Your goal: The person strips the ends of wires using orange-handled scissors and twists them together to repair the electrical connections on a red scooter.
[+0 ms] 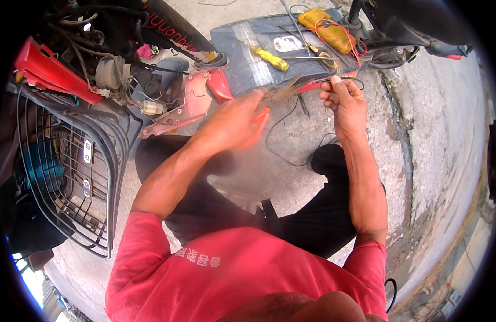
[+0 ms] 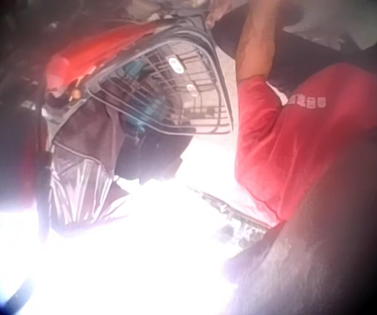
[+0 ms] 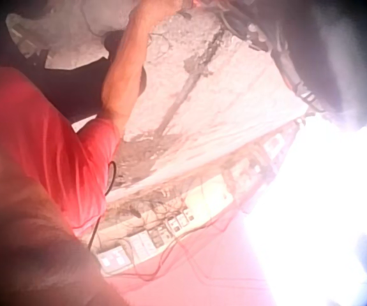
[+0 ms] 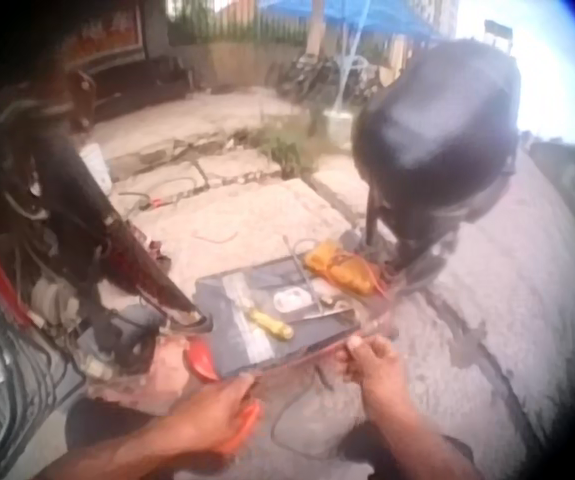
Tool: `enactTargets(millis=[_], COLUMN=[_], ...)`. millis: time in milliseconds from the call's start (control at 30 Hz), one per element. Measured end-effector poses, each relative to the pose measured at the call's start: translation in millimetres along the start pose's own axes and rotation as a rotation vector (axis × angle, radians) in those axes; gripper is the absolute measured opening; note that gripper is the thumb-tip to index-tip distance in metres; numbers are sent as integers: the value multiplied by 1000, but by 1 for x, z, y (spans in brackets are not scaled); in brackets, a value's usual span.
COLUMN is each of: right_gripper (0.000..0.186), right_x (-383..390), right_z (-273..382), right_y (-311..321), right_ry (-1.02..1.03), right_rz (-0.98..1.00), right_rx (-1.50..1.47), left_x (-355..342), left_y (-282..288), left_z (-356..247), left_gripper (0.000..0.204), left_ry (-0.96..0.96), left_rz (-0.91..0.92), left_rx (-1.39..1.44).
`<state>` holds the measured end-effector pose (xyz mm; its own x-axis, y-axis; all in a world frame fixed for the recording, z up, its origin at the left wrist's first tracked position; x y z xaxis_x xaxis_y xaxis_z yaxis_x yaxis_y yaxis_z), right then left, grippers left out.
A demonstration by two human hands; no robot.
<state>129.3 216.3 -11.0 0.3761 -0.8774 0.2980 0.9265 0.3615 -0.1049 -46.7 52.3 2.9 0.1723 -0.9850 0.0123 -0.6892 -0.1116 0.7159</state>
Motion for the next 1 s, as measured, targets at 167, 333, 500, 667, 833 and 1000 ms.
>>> enactTargets(millis=[167, 333, 500, 667, 833, 1000], right_gripper=[22, 24, 24, 22, 21, 22], right_x=[-3, 5, 8, 13, 16, 17], right_z=[-4, -12, -15, -17, -18, -15], right_y=[-1, -12, -19, -27, -29, -29], right_ry=[-41, -100, -122, -150, -160, -139], right_rz=[51, 125, 158, 217, 236, 249], right_rx=[-4, 2, 35, 25, 61, 112], left_x=[-18, -61, -74, -78, -72, -64], left_y=[7, 22, 6, -2, 13, 35], left_z=[37, 74, 96, 97, 81, 51], left_gripper=[51, 57, 62, 64, 52, 30], left_ry=[228, 297, 285, 184, 199, 92], left_rz=[29, -122, -198, -224, -217, -222], left_rx=[-175, -309, -362, -420, -418, -132])
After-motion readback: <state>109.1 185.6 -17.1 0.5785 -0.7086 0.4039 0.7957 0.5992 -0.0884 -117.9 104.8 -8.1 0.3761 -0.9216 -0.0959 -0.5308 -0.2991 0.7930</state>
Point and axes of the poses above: each hand's wrist, its own x-axis away from the middle knuckle, its own y-axis out of the back of the hand, z = x × y, the point moved 8 cm from there along -x, towards the middle knuckle, and after that the axes turned 1 degree about -z, right-handed, at the moved point
